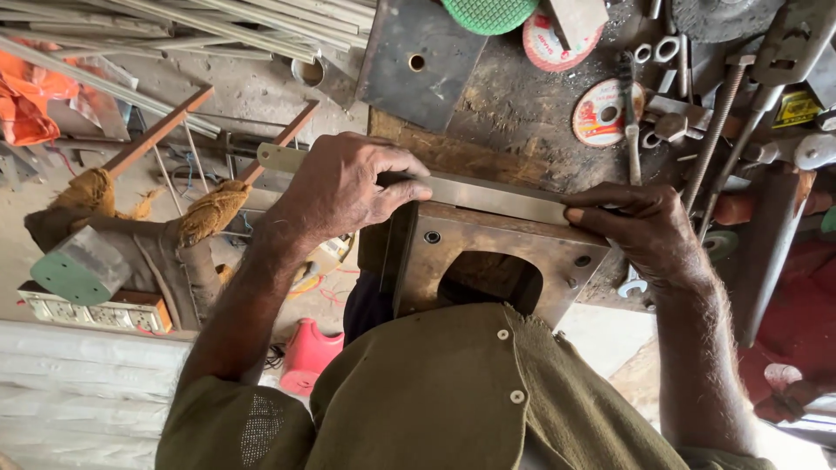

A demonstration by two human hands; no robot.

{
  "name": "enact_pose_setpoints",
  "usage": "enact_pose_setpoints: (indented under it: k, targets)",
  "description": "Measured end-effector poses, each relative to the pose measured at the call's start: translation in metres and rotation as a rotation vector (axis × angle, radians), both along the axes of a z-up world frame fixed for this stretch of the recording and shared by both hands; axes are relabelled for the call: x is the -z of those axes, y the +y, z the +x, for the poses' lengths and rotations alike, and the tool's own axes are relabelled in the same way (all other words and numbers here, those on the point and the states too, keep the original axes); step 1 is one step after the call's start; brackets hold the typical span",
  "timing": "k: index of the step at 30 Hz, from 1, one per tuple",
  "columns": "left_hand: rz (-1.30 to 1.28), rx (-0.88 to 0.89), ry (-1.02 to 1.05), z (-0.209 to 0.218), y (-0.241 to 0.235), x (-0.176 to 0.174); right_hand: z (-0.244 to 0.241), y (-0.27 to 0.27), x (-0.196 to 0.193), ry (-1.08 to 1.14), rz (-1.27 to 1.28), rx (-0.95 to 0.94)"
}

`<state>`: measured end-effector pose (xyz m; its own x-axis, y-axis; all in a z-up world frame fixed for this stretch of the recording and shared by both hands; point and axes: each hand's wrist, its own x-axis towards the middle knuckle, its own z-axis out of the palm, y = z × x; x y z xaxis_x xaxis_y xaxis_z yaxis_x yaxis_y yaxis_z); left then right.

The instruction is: The person holds a flat metal strip against a square metal mold plate on a cluttered workbench, comparing and repositioning the strip along the mold's cutout edge. They pick up a file and a hammer, tap and work the strip, then repeatedly place the strip into the mold cavity and lift the mold to check the fit.

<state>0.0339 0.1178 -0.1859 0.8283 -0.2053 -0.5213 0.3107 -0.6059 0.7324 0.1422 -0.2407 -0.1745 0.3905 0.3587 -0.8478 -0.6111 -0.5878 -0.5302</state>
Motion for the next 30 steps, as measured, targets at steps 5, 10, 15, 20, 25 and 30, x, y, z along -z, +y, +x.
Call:
enact_pose_setpoints:
  k: [5, 10, 15, 20, 25, 30]
  targets:
    - [-0.014, -0.021, -0.029, -0.001, 0.000, 0.000, -0.004, -0.003, 0.003, -0.032, -0.040, -0.030]
    - [-0.029, -0.040, -0.029, -0.004, -0.001, 0.002, -0.007, -0.001, 0.000, 0.004, -0.018, 0.053]
    - [-0.035, -0.042, -0.043, -0.005, -0.001, 0.003, -0.009, 0.001, -0.001, -0.030, -0.060, 0.030]
    - [-0.067, -0.065, -0.042, -0.009, -0.001, 0.008, -0.013, -0.006, 0.004, -0.045, -0.045, 0.037]
    - [-0.051, -0.065, -0.050, -0.007, -0.001, 0.004, -0.019, -0.015, 0.013, -0.051, -0.048, 0.041]
    - [-0.050, -0.067, -0.072, -0.008, -0.001, 0.004, -0.028, -0.027, 0.027, -0.107, -0.005, 0.067]
